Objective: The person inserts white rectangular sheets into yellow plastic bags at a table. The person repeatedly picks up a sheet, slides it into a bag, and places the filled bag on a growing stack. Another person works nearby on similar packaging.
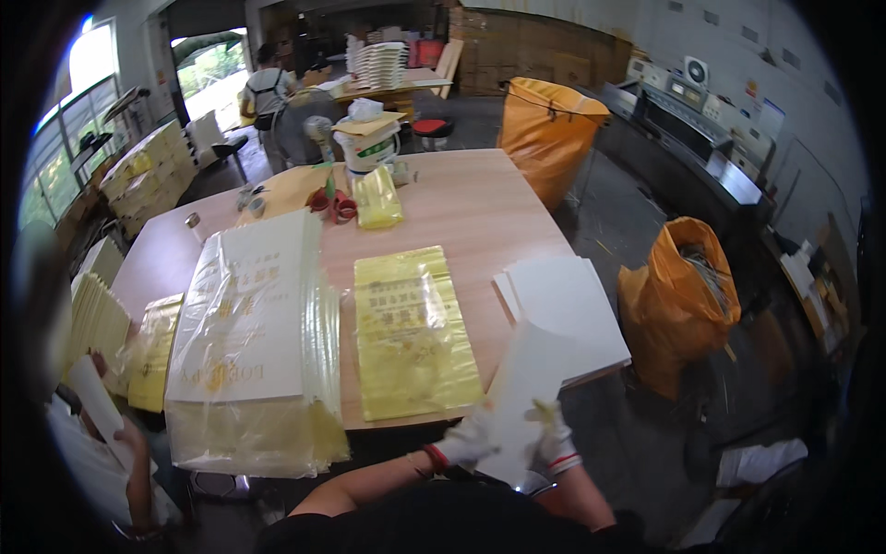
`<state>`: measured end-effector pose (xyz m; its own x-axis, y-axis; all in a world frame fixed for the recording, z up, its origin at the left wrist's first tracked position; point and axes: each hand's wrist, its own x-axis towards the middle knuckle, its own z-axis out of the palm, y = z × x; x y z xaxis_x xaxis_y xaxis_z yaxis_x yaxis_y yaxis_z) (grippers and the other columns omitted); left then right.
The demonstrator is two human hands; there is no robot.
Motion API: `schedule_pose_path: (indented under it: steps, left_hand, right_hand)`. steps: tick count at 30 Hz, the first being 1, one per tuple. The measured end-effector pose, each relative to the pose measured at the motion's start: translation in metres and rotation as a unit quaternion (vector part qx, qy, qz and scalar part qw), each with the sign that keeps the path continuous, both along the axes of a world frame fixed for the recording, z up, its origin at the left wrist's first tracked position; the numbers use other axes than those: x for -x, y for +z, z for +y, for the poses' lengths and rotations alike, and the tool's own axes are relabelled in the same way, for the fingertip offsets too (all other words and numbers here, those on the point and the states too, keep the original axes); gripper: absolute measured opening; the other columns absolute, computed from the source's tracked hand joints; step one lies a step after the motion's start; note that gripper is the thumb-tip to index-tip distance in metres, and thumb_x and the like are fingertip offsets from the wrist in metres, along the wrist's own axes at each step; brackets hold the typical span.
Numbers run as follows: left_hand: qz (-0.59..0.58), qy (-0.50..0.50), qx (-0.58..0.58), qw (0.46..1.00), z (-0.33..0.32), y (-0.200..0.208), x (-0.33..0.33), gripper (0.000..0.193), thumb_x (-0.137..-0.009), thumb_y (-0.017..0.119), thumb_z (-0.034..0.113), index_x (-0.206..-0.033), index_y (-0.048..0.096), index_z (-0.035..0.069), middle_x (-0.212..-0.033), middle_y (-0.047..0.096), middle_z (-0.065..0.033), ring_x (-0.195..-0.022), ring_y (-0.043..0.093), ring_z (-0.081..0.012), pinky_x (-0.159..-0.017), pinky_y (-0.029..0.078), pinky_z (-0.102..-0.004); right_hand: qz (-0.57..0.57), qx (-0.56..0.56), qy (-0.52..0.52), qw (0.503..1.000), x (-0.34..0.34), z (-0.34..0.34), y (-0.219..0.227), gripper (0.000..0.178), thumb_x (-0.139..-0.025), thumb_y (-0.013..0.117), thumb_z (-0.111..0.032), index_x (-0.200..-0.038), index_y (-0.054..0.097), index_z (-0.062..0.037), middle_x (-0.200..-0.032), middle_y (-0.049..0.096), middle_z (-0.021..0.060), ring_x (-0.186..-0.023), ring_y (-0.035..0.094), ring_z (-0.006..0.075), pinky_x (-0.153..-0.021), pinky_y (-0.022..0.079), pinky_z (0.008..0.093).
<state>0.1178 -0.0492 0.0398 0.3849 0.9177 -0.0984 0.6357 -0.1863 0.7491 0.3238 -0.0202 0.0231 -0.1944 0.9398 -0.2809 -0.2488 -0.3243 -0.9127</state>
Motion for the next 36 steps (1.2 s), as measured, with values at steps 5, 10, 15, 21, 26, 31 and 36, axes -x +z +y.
schedule_pose_path:
  steps: [5,10,15,21,26,31,36]
  left_hand:
    - [0.136,0.017,-0.078,0.988,-0.016,0.061,-0.002,0.07,-0.07,0.057,0.034,-0.125,0.036,-0.004,-0.116,0.04,-0.0307,-0.107,0.039,-0.0477,-0.097,0.023,-0.0586]
    - [0.138,0.352,-0.389,0.84,0.019,0.103,0.091,0.055,-0.072,0.059,0.024,-0.119,0.043,0.0,-0.12,0.038,-0.0251,-0.112,0.037,-0.0409,-0.095,0.03,-0.0506]
    - [-0.183,0.297,-0.154,0.924,0.08,0.026,0.121,0.042,-0.071,0.06,0.017,-0.108,0.05,0.0,-0.087,0.058,-0.0165,-0.082,0.057,-0.0299,-0.074,0.046,-0.0389]
    - [-0.087,0.148,-0.268,0.948,0.044,0.05,0.041,0.038,-0.072,0.059,0.021,-0.106,0.054,0.005,-0.073,0.055,-0.0156,-0.072,0.055,-0.0319,-0.065,0.046,-0.0368]
    - [0.075,0.148,-0.283,0.945,0.054,-0.018,0.098,0.037,-0.074,0.056,0.02,-0.109,0.052,0.008,-0.077,0.055,-0.0154,-0.076,0.053,-0.0343,-0.076,0.043,-0.0396]
    - [-0.025,0.462,-0.286,0.839,0.073,-0.11,0.177,0.029,-0.077,0.054,0.014,-0.104,0.051,0.007,-0.092,0.053,-0.0164,-0.082,0.051,-0.0359,-0.081,0.04,-0.0402]
    - [-0.057,0.536,-0.233,0.81,0.049,-0.042,0.187,0.016,-0.079,0.054,0.013,-0.092,0.05,0.004,-0.085,0.056,-0.0197,-0.08,0.056,-0.0362,-0.066,0.044,-0.0441]
  right_hand:
    - [-0.141,-0.179,-0.084,0.97,0.066,-0.002,-0.007,0.044,-0.079,0.064,-0.023,-0.112,0.05,0.0014,-0.104,0.057,0.0103,-0.094,0.054,0.0179,-0.081,0.044,0.0312]
    - [-0.234,-0.389,-0.022,0.891,0.049,-0.026,0.081,0.022,-0.07,0.066,-0.01,-0.091,0.062,-0.0036,-0.091,0.061,0.0123,-0.075,0.06,0.0267,-0.069,0.048,0.0328]
    - [-0.532,-0.389,0.203,0.724,0.061,-0.021,0.074,0.023,-0.077,0.051,-0.021,-0.095,0.062,-0.0148,-0.098,0.06,0.0129,-0.078,0.06,0.0319,-0.064,0.049,0.04]
    - [-0.447,-0.458,0.256,0.725,0.091,0.089,-0.051,0.039,-0.073,0.063,-0.03,-0.105,0.055,-0.0086,-0.102,0.058,0.0069,-0.094,0.055,0.0257,-0.079,0.044,0.0376]
    - [-0.608,-0.368,-0.012,0.703,0.145,0.119,-0.028,0.049,-0.074,0.062,-0.034,-0.113,0.047,-0.0087,-0.107,0.055,0.0196,-0.095,0.055,0.0348,-0.076,0.046,0.0416]
    - [-0.588,-0.322,0.147,0.727,0.158,0.16,-0.04,0.044,-0.079,0.054,-0.024,-0.12,0.04,-0.0154,-0.08,0.061,0.0199,-0.073,0.059,0.0399,-0.062,0.046,0.0465]
    - [-0.602,-0.329,0.121,0.718,0.15,0.136,0.021,0.052,-0.08,0.05,-0.016,-0.129,0.032,-0.013,-0.084,0.06,0.0235,-0.076,0.059,0.0391,-0.062,0.046,0.0452]
